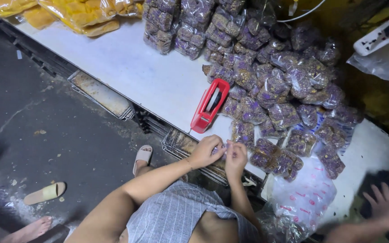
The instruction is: Sealing small plastic bags filled with cookies using a manual tape dispenser
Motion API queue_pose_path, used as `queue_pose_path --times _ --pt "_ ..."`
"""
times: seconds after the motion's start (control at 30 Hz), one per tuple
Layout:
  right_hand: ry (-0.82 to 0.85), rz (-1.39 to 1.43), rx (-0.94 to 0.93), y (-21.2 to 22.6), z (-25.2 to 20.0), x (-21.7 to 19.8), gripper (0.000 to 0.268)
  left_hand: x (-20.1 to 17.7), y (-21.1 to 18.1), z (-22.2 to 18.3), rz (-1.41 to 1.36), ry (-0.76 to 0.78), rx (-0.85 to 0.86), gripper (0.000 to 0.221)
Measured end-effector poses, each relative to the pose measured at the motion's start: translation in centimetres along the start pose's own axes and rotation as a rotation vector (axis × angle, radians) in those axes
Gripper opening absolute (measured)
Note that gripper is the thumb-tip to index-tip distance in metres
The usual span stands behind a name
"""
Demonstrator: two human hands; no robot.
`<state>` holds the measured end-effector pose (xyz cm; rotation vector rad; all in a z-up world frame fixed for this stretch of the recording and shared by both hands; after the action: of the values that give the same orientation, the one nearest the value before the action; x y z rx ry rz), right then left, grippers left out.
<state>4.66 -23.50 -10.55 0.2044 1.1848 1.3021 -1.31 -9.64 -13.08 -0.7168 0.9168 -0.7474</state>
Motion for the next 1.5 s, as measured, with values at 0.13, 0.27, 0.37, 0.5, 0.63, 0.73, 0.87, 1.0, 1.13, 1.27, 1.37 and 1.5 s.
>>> queue_pose_path --times 0.13,0.27,0.37,0.5,0.63,0.73,0.87,1.0,1.13,1.27,1.37,1.5 --pt "-0.158 0.405 0.377 -0.6 3.0 2.9 0.035 -2.7 0.2 0.1 -0.116 -0.137 -0.232 0.022" --pt "0.206 0.394 0.651 0.5 7.3 7.7 0.054 -9.6 0.1 -2.3 -0.130 -0.095 -0.495 0.019" --pt "0.093 0.367 0.655 2.1 10.2 9.5 0.031 -13.3 1.4 -3.1 -0.120 -0.092 -0.554 0.020" --pt "0.112 0.067 0.477 5.3 8.2 6.9 0.024 -17.4 0.1 -1.2 -0.107 -0.055 -0.547 0.019" --pt "0.217 -0.291 0.344 6.9 6.4 5.2 0.010 -20.5 -0.6 1.2 -0.102 -0.003 -0.538 0.016" --pt "0.190 0.084 0.341 9.6 7.3 5.8 0.014 -22.2 -1.1 3.3 -0.131 0.023 -0.536 0.016" --pt "0.130 0.181 0.199 16.3 10.3 8.3 0.011 -21.8 -0.8 5.1 -0.376 0.040 -0.560 0.025" --pt "0.135 0.367 0.406 15.8 10.1 10.7 0.069 -24.9 -1.1 6.7 -0.049 0.076 -0.026 0.014" --pt "-0.128 0.421 0.425 16.2 8.8 14.3 0.033 -26.6 2.0 8.8 -0.064 0.067 0.234 0.025" --pt "-0.174 0.646 0.496 13.6 8.7 17.2 0.046 -25.7 2.9 7.3 0.179 -0.027 0.940 0.036" --pt "-0.074 0.286 0.418 18.8 9.8 15.0 0.026 -26.1 4.2 9.1 -0.259 0.161 -0.103 0.022" --pt "0.116 0.394 0.818 19.1 11.8 13.2 0.083 -25.5 11.1 14.0 -0.580 0.349 -0.472 0.024"
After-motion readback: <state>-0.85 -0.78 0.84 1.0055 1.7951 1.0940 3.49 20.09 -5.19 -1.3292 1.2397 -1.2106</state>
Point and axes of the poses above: each hand's wrist, its own z-axis towards the middle knuckle, its own x-axis out of the palm, y = z × x, the point moved 1 cm from there along z, towards the middle knuckle, and after that the axes turned 2 degrees about z, right-handed, at the moved point
